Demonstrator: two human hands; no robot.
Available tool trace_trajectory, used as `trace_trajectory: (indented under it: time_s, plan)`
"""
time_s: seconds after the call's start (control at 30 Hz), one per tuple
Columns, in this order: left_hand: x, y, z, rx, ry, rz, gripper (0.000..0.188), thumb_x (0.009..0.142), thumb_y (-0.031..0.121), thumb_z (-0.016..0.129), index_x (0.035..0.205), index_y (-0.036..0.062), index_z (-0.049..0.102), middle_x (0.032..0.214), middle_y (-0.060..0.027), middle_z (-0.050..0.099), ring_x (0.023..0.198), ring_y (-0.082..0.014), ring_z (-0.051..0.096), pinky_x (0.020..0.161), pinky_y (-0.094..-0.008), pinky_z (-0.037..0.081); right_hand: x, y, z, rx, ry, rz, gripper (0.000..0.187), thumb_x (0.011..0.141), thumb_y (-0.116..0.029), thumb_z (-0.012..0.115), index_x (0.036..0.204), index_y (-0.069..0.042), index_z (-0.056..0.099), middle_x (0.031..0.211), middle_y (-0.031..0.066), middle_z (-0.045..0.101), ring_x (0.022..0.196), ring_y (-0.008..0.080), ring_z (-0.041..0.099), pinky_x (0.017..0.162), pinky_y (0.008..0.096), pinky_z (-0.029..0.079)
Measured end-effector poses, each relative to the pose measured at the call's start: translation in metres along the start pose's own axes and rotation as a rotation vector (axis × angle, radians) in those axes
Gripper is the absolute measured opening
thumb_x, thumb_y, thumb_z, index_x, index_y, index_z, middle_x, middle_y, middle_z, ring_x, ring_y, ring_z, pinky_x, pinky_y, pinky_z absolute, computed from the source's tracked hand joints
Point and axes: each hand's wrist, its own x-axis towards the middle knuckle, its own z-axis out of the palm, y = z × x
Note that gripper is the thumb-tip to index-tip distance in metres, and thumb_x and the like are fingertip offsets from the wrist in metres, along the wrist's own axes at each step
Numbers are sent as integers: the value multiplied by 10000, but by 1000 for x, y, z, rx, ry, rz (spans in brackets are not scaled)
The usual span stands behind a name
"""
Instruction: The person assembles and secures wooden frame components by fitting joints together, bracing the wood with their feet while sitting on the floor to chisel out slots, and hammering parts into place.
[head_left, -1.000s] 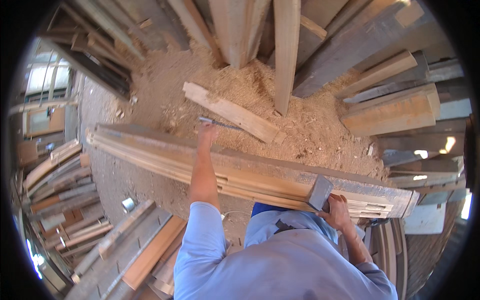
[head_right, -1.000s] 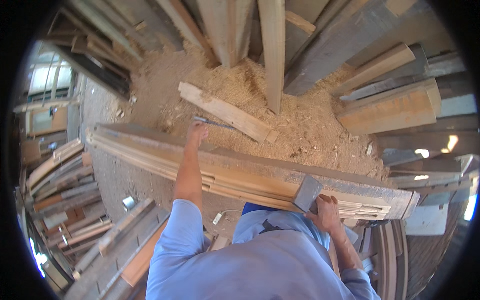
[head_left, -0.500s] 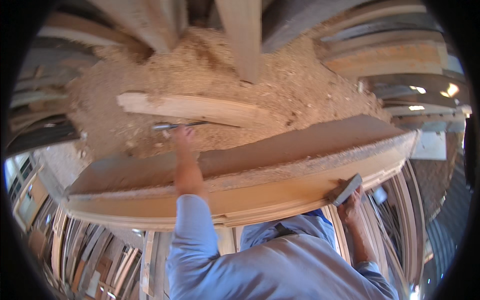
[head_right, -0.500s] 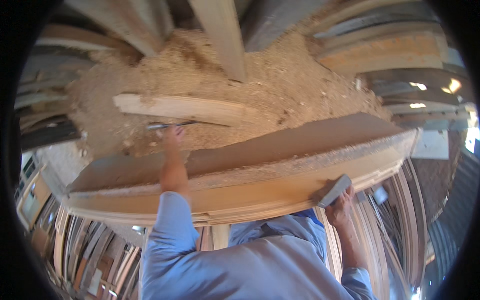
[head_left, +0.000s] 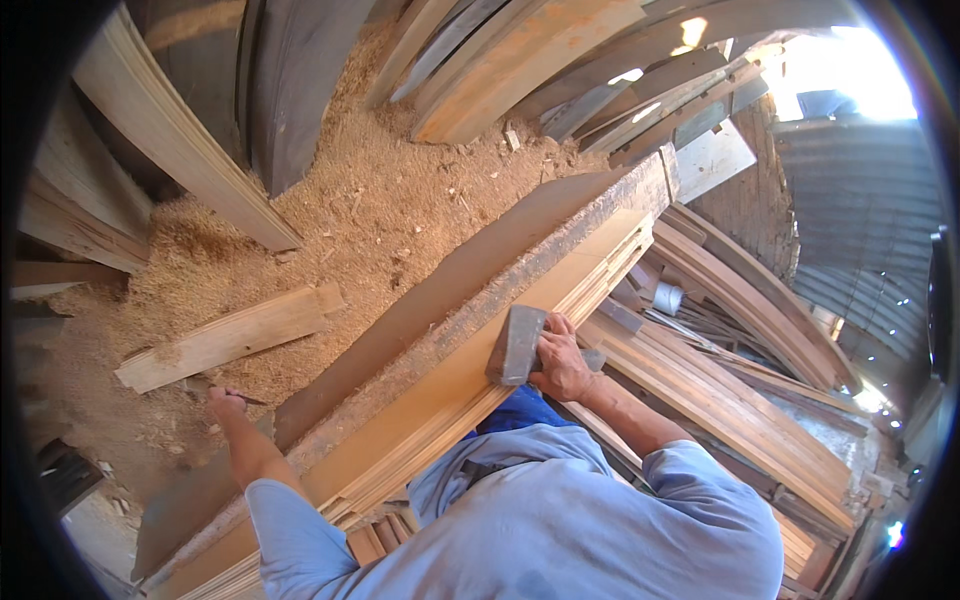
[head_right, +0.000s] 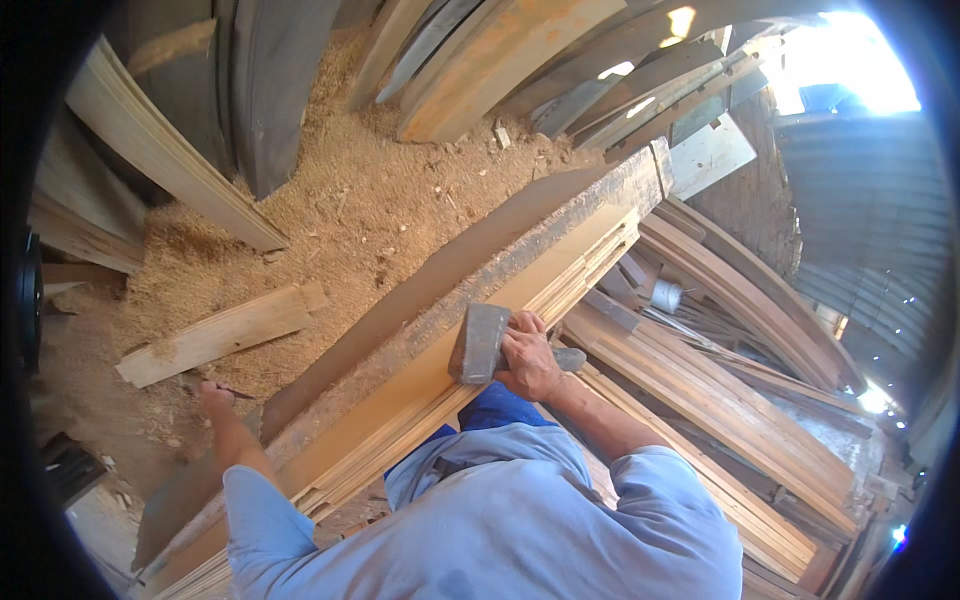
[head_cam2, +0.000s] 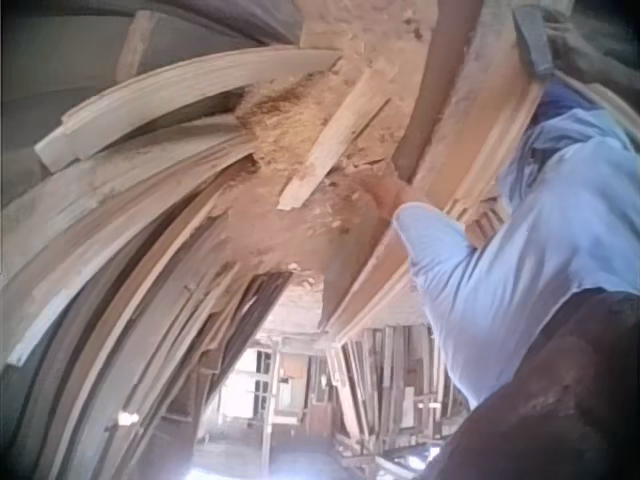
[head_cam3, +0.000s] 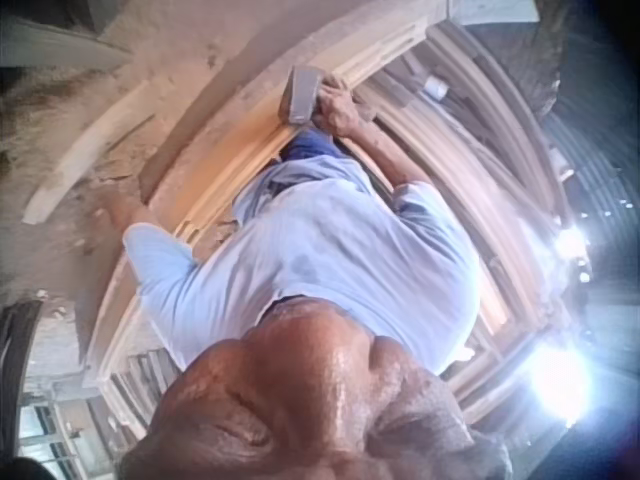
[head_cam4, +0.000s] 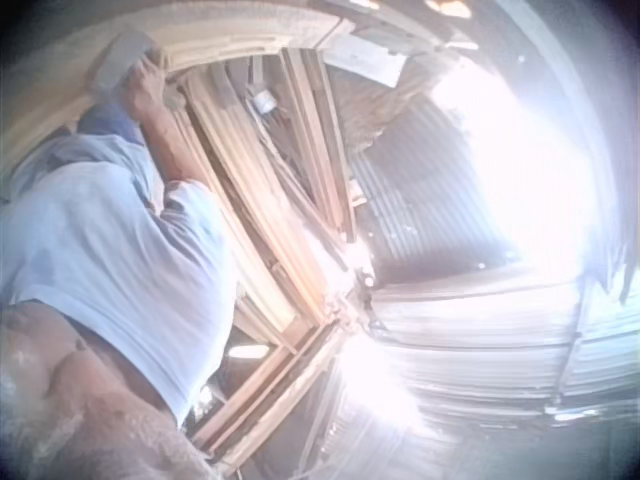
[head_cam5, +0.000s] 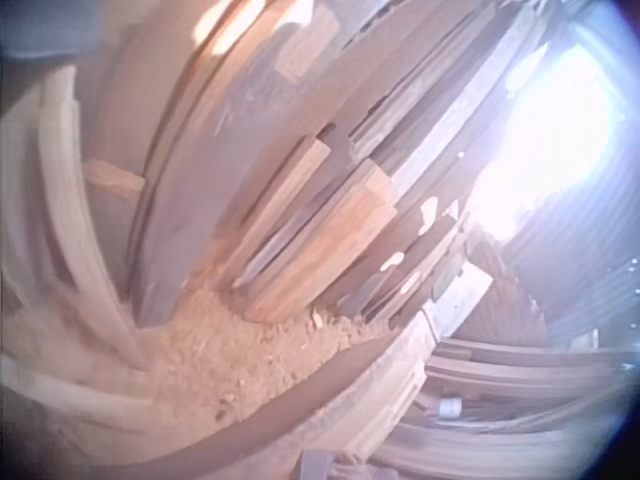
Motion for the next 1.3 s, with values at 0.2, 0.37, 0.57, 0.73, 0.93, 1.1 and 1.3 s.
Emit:
trace_trajectory:
  time_s: [0.2,0.37,0.57,0.73,0.93,1.1,1.3]
  plan:
    - [-127,40,13,-108,-87,307,311,995,413,474,1174,159,484,953,-64,534,816,-187,515,638,-357,438,-13,18,4,23,34,-6,526,606,-226,800,1084,-58,658,1174,135,657,1244,351,491,1073,492,320]
    - [-280,108,21,-235,-246,484,263,964,183,598,1202,135,497,966,-79,530,945,-277,594,775,-422,526,-22,36,-6,336,116,-76,557,720,-272,814,1207,-55,652,1320,201,574,1258,390,487,1092,505,345]
    - [-614,22,100,-8,-576,934,272,900,72,669,1119,34,512,970,-104,626,737,-214,616,780,-475,546,-77,79,-104,782,121,26,596,794,-331,798,1210,44,594,1076,243,666,989,353,662,903,431,527]
    - [-755,-97,183,-55,-1029,1152,269,909,22,651,1139,29,513,981,-146,650,760,-192,643,669,-340,572,-135,162,-200,684,313,73,490,885,-299,685,1179,73,563,998,198,682,936,298,669,881,413,541]
    - [-884,-233,265,-52,-1442,1056,201,895,-32,604,1040,70,510,840,-74,594,706,-150,621,592,-276,540,-189,218,-254,990,682,-185,329,925,-208,697,1110,44,597,931,122,698,809,202,676,739,329,548]
    - [-902,-292,305,189,-1526,1082,149,924,16,621,1017,83,526,826,-53,585,681,-115,606,576,-249,511,-200,233,-270,1231,791,-398,181,934,-108,693,999,42,617,774,63,659,670,116,631,610,250,505]
    - [-887,-324,324,274,-1540,1007,277,951,61,630,1204,61,517,846,-28,572,729,-112,565,657,-268,489,-210,249,-276,1110,893,-336,188,950,-154,666,980,15,591,770,79,617,638,125,554,579,273,451]
